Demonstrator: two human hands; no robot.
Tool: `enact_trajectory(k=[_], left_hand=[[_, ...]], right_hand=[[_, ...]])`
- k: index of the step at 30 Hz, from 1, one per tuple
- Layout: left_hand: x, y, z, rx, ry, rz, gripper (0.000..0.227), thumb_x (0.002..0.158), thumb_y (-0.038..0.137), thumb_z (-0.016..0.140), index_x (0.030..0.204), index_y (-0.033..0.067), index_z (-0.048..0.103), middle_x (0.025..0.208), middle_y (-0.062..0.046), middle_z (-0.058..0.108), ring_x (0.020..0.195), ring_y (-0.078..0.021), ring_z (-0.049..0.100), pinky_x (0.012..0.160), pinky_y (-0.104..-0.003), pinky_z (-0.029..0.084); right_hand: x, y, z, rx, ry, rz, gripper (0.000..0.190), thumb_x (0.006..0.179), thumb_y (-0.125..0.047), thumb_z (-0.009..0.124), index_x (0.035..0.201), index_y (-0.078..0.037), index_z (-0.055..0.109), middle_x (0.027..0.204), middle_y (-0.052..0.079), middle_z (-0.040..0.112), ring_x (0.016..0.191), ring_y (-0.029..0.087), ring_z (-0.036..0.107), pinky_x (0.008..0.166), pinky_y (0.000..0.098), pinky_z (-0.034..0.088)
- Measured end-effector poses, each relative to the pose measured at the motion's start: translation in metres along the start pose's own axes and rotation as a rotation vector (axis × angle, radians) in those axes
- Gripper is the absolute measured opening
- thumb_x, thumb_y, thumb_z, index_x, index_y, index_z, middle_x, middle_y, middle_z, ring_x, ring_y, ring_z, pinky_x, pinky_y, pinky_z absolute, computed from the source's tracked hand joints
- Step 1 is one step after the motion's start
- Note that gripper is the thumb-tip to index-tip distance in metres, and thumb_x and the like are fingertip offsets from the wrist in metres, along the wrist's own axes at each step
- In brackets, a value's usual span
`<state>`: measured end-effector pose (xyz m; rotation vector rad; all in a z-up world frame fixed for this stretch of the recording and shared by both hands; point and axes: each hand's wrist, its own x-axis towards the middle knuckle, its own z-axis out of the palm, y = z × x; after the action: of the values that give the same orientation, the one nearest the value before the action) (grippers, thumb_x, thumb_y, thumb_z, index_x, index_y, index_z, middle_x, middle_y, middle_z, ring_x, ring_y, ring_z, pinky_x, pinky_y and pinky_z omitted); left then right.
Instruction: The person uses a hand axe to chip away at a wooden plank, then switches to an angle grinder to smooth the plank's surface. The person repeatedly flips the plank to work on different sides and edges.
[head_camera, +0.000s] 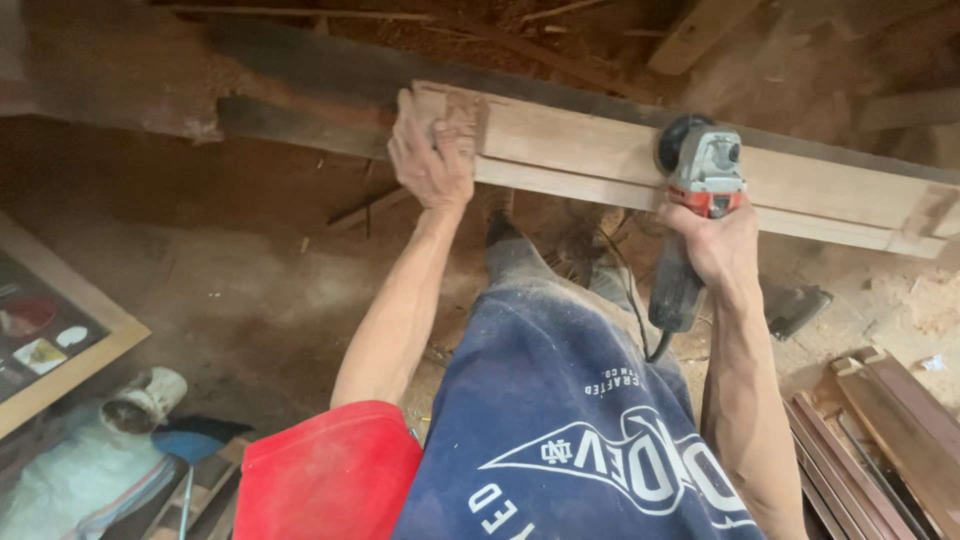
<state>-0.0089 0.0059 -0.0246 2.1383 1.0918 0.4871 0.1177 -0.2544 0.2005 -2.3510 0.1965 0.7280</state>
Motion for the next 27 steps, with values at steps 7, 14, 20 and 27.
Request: enact_trajectory(k=[7, 14, 20, 27], left_hand=[[-0.003, -0.004, -0.003, -0.108, -0.014, 0.06, 0.053, 0.117, 0.037, 0.03, 0.158, 0.0049, 0.036, 0.16, -0.016, 0.047, 0.141, -0.0359, 0.052, 0.119, -0.047, 0.041], [-0.002, 0.0, -0.01, -0.204, 0.002, 0.076, 0.05, 0.116, 0.031, 0.034, 0.158, 0.004, 0.035, 0.159, -0.017, 0.046, 0.141, -0.038, 0.052, 0.119, -0.047, 0.04], [-0.004, -0.002, -0.005, -0.213, 0.01, 0.048, 0.05, 0.116, 0.032, 0.035, 0.159, 0.0063, 0.036, 0.159, -0.016, 0.048, 0.14, -0.0379, 0.053, 0.117, -0.047, 0.041], [-0.002, -0.005, 0.0, -0.147, 0.015, 0.106, 0.054, 0.117, 0.037, 0.034, 0.162, 0.0068, 0.028, 0.16, -0.018, 0.046, 0.142, -0.0382, 0.051, 0.119, -0.049, 0.04]], right_hand=[[-0.005, -0.065, 0.077, -0.041, -0.149, -0.015, 0.051, 0.074, -0.023, 0.081, 0.117, -0.003, 0.062, 0.097, 0.005, 0.071, 0.082, 0.015, 0.066, 0.076, 0.0309, 0.055], [-0.002, -0.092, 0.126, -0.186, -0.194, -0.13, 0.063, 0.07, -0.03, 0.085, 0.117, 0.004, 0.059, 0.102, 0.013, 0.072, 0.09, 0.024, 0.068, 0.085, 0.035, 0.055], [-0.015, -0.09, 0.135, -0.237, -0.218, -0.17, 0.062, 0.069, -0.03, 0.085, 0.115, 0.004, 0.061, 0.104, 0.015, 0.073, 0.095, 0.025, 0.07, 0.088, 0.0358, 0.054], [-0.013, -0.055, 0.105, -0.251, -0.205, -0.137, 0.066, 0.068, -0.028, 0.087, 0.119, 0.003, 0.057, 0.103, 0.012, 0.071, 0.093, 0.022, 0.068, 0.086, 0.0345, 0.054]])
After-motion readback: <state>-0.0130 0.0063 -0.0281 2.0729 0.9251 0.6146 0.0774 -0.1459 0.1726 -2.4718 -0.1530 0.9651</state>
